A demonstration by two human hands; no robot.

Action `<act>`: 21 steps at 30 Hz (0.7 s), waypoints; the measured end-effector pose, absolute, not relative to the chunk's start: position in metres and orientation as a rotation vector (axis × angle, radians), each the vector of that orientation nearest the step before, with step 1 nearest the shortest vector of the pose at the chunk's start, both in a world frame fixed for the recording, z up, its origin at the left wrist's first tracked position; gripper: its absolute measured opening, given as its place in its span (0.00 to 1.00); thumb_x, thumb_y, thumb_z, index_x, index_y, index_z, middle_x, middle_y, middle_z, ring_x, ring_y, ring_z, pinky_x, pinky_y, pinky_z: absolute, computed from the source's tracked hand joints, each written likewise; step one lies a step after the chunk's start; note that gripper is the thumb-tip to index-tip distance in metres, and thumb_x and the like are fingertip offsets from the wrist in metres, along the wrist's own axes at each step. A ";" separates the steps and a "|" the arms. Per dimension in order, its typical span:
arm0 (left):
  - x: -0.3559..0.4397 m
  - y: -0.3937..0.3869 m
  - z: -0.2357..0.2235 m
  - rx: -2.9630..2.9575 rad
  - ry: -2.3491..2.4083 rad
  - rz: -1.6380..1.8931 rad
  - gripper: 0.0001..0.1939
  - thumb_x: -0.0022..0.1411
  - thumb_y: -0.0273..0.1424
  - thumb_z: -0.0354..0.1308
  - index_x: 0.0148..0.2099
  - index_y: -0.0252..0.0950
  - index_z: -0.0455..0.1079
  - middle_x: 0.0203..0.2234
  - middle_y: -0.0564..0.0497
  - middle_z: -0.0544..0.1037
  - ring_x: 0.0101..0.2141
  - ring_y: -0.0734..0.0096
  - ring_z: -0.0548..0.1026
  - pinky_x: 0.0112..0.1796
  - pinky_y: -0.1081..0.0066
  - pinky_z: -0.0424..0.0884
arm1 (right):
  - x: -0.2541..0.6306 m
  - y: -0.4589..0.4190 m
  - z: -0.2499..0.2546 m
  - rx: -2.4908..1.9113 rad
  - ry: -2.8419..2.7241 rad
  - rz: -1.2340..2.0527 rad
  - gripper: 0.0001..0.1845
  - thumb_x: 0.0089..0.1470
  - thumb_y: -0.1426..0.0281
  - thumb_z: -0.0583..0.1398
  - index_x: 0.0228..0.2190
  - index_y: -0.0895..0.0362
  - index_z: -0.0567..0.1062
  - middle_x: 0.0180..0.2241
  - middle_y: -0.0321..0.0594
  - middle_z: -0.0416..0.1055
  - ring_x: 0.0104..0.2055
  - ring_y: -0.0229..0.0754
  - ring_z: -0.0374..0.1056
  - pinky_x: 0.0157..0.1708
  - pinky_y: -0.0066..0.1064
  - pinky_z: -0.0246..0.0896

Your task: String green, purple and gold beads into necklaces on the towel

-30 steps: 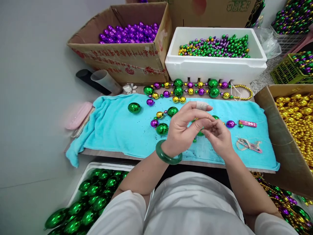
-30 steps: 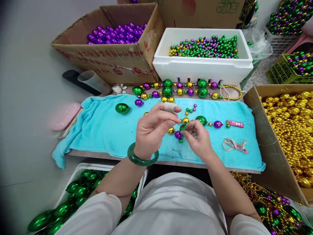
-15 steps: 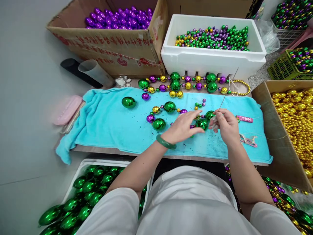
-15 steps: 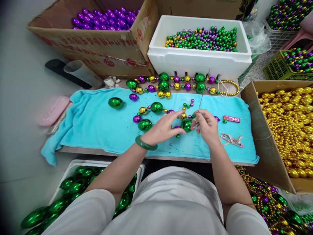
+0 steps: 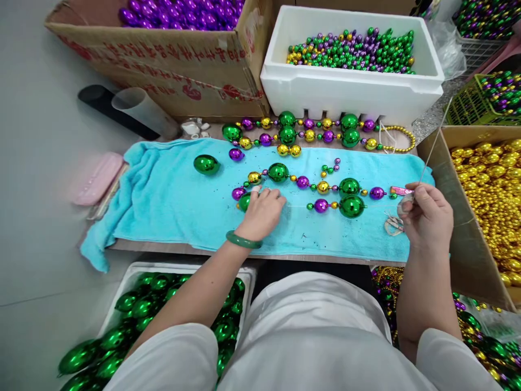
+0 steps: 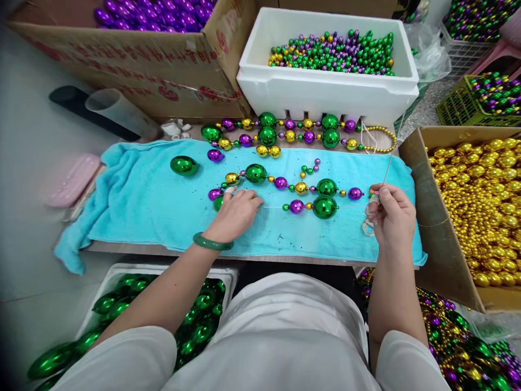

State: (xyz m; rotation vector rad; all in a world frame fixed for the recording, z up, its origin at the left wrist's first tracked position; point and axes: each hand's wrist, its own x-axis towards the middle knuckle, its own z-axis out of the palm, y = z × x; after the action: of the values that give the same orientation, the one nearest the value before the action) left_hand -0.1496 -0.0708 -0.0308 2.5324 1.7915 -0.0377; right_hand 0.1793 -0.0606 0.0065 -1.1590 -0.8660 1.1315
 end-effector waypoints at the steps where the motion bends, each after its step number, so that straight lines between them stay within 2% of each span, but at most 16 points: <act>1: -0.149 -0.071 -0.028 2.520 1.809 -0.046 0.11 0.63 0.28 0.49 0.44 0.36 0.70 0.41 0.42 0.73 0.44 0.53 0.68 0.53 0.46 0.54 | 0.177 -0.062 0.005 -1.154 -0.868 1.154 0.12 0.50 0.62 0.64 0.31 0.58 0.74 0.15 0.31 0.63 0.15 0.30 0.57 0.12 0.22 0.46; 5: -0.121 -0.073 -0.023 2.511 1.580 0.119 0.26 0.61 0.39 0.56 0.59 0.39 0.60 0.52 0.43 0.69 0.51 0.53 0.65 0.53 0.53 0.56 | 0.157 -0.068 0.000 -1.128 -0.901 1.289 0.11 0.52 0.61 0.63 0.31 0.57 0.74 0.16 0.31 0.63 0.16 0.30 0.57 0.13 0.22 0.47; 7: -0.104 -0.072 -0.028 2.516 1.487 0.156 0.24 0.62 0.39 0.55 0.59 0.40 0.60 0.51 0.44 0.70 0.51 0.55 0.65 0.53 0.55 0.56 | 0.148 -0.070 0.003 -1.110 -0.911 1.308 0.11 0.52 0.61 0.63 0.31 0.56 0.74 0.16 0.31 0.62 0.16 0.31 0.57 0.14 0.23 0.48; 12: -0.105 -0.068 -0.037 2.544 1.628 0.102 0.14 0.63 0.32 0.51 0.52 0.38 0.65 0.43 0.44 0.73 0.46 0.55 0.66 0.50 0.55 0.58 | 0.162 -0.071 0.018 -1.053 -0.887 1.160 0.10 0.51 0.62 0.64 0.30 0.57 0.74 0.15 0.30 0.60 0.16 0.30 0.56 0.14 0.23 0.47; 17: -0.142 -0.066 -0.030 2.518 1.740 0.063 0.14 0.62 0.31 0.51 0.50 0.39 0.66 0.42 0.43 0.72 0.46 0.52 0.66 0.49 0.52 0.58 | 0.195 -0.067 0.008 -1.119 -0.779 1.031 0.11 0.49 0.63 0.65 0.28 0.58 0.73 0.15 0.30 0.61 0.16 0.29 0.55 0.13 0.22 0.47; 21: -0.147 -0.063 -0.023 2.488 1.850 -0.004 0.16 0.61 0.29 0.52 0.52 0.39 0.66 0.45 0.42 0.71 0.47 0.50 0.66 0.49 0.51 0.58 | 0.188 -0.066 -0.016 -1.221 -0.766 1.146 0.14 0.47 0.60 0.66 0.29 0.57 0.73 0.15 0.29 0.61 0.15 0.29 0.55 0.13 0.22 0.46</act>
State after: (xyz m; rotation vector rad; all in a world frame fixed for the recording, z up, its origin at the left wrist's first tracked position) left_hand -0.1472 -0.0628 -0.0228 2.4883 1.8495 -0.0045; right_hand 0.1878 -0.0655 -0.0155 -1.2207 -0.7657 1.1464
